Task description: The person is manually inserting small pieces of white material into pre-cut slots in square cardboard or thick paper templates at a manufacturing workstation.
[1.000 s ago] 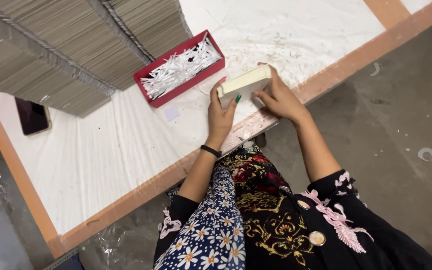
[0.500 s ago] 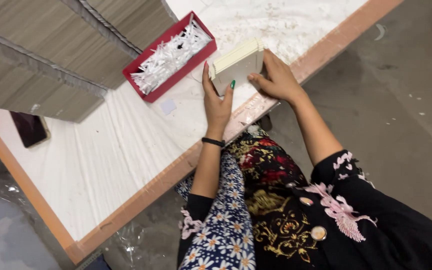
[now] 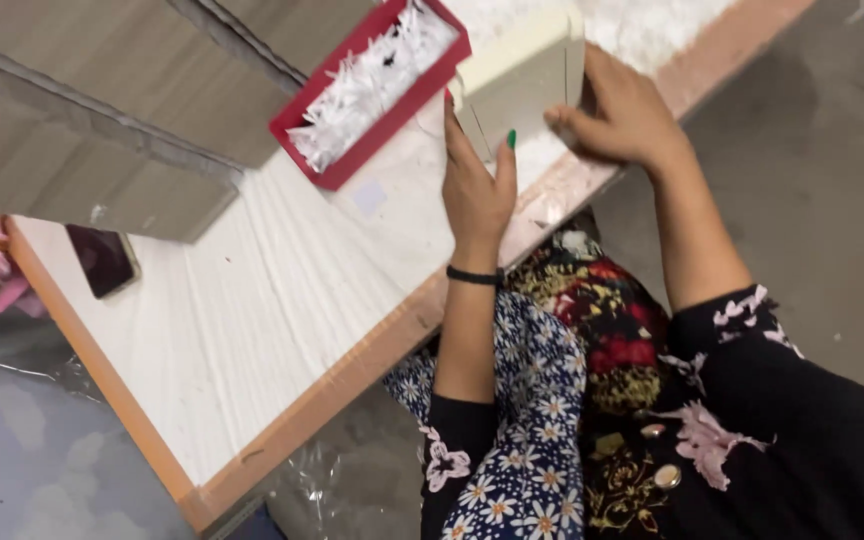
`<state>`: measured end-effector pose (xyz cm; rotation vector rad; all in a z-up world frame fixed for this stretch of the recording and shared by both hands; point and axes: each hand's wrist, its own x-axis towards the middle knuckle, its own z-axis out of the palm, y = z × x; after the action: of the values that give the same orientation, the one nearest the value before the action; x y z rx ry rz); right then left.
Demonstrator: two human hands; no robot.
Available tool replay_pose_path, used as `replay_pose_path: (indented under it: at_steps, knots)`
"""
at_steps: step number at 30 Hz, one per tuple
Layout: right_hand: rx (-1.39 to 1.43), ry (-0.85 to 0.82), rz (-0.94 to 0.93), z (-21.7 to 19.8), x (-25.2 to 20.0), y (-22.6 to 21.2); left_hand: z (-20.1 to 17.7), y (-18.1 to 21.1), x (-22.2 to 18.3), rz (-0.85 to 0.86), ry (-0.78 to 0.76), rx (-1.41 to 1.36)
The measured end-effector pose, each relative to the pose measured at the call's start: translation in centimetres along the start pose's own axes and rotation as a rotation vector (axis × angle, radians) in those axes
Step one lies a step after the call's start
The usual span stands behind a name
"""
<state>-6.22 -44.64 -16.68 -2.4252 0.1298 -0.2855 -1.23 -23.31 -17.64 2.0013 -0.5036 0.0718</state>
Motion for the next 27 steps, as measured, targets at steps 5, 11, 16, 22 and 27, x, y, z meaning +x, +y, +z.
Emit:
replay_pose_path:
  at_steps: [5,11,16,22,27]
  knots:
    - [-0.031,0.059,-0.118,-0.3,0.8,0.2,-0.6,1.3,0.4,0.08,0.069,-0.032]
    - [-0.014,0.002,-0.048,-0.7,1.0,-0.4,-0.8,1.3,0.2,0.107,0.167,-0.079]
    - [-0.037,0.02,-0.076,-0.7,1.0,-0.6,-0.5,1.1,0.2,0.087,0.168,-0.123]
    - [-0.038,0.036,-0.114,-0.6,0.7,-0.5,-0.9,1.2,0.1,0.066,0.212,-0.152]
    - [-0.029,0.01,-0.143,0.0,0.5,0.9,-0.8,0.8,-0.3,0.057,0.297,-0.094]
